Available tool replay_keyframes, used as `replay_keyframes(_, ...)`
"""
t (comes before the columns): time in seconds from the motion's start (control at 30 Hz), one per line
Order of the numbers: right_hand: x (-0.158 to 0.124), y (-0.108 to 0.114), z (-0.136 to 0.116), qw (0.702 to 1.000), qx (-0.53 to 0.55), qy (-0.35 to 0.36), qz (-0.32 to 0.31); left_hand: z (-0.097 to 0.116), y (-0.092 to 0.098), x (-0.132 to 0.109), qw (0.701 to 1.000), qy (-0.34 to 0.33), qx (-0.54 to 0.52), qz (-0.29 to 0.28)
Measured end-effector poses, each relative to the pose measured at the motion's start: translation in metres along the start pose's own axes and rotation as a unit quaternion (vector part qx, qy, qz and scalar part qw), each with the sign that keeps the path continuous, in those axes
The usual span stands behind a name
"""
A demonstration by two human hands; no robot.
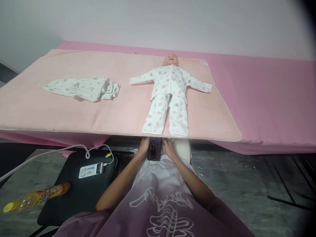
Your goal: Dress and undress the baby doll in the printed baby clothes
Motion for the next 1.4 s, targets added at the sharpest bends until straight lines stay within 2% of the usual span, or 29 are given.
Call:
replay_keyframes(0.27,-0.005,-0.001,-0.007,1.000,-0.002,0.025,-0.019,-0.002,0.003,-0.011,0.998,0.012,0.061,-0.005)
replay_keyframes(0.4,-0.007,-0.001,-0.007,0.999,-0.004,0.030,-0.026,-0.004,0.004,-0.020,0.999,0.034,0.025,-0.008)
replay_keyframes(0.67,-0.008,0.000,-0.006,0.999,-0.003,0.033,-0.031,0.000,-0.001,-0.026,0.998,0.023,-0.060,-0.028)
replay_keyframes(1.0,-0.007,0.001,-0.006,0.999,0.004,0.024,-0.029,-0.002,-0.001,-0.027,0.997,0.023,-0.068,-0.042)
replay_keyframes(1.23,-0.006,0.002,-0.003,1.000,0.005,0.013,-0.028,0.000,0.004,-0.027,1.000,0.009,0.016,-0.023)
replay_keyframes(1.4,-0.003,0.003,0.000,0.999,0.010,0.012,-0.028,0.002,0.001,-0.026,1.000,0.007,-0.010,-0.021)
Point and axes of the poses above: each hand's wrist, its own x-axis towards the middle knuckle, its own y-axis out of the back of the hand, z = x × y, the point moved 6 cm from there along x, towards the middle knuckle, and after that the axes turned 13 degrees about -y, right-handed, at the moved point
